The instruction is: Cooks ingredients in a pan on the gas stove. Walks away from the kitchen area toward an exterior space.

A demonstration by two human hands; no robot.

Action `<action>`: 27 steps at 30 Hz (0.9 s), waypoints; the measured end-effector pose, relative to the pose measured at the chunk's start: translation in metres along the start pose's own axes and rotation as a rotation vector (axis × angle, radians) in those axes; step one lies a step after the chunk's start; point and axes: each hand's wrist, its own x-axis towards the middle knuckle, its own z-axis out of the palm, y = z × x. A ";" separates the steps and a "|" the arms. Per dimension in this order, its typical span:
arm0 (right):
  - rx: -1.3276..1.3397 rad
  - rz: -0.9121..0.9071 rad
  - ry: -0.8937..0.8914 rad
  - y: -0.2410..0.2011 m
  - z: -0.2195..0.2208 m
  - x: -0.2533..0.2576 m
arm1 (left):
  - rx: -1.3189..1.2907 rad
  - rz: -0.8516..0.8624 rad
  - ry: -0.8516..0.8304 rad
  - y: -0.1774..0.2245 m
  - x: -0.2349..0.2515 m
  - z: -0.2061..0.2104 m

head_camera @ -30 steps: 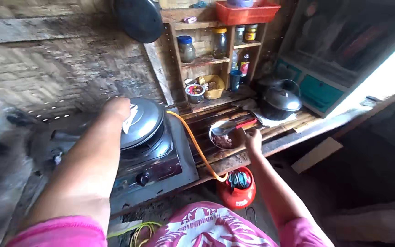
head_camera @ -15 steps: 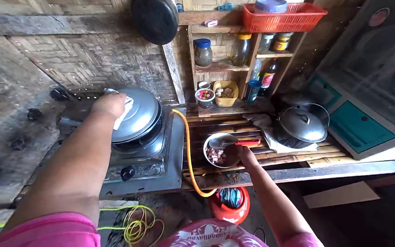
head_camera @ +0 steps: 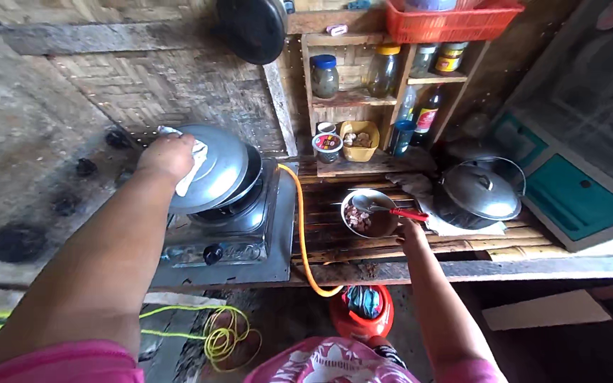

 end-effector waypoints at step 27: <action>0.258 0.167 -0.684 -0.055 -0.095 0.047 | -0.362 -0.911 0.452 0.180 -0.202 0.047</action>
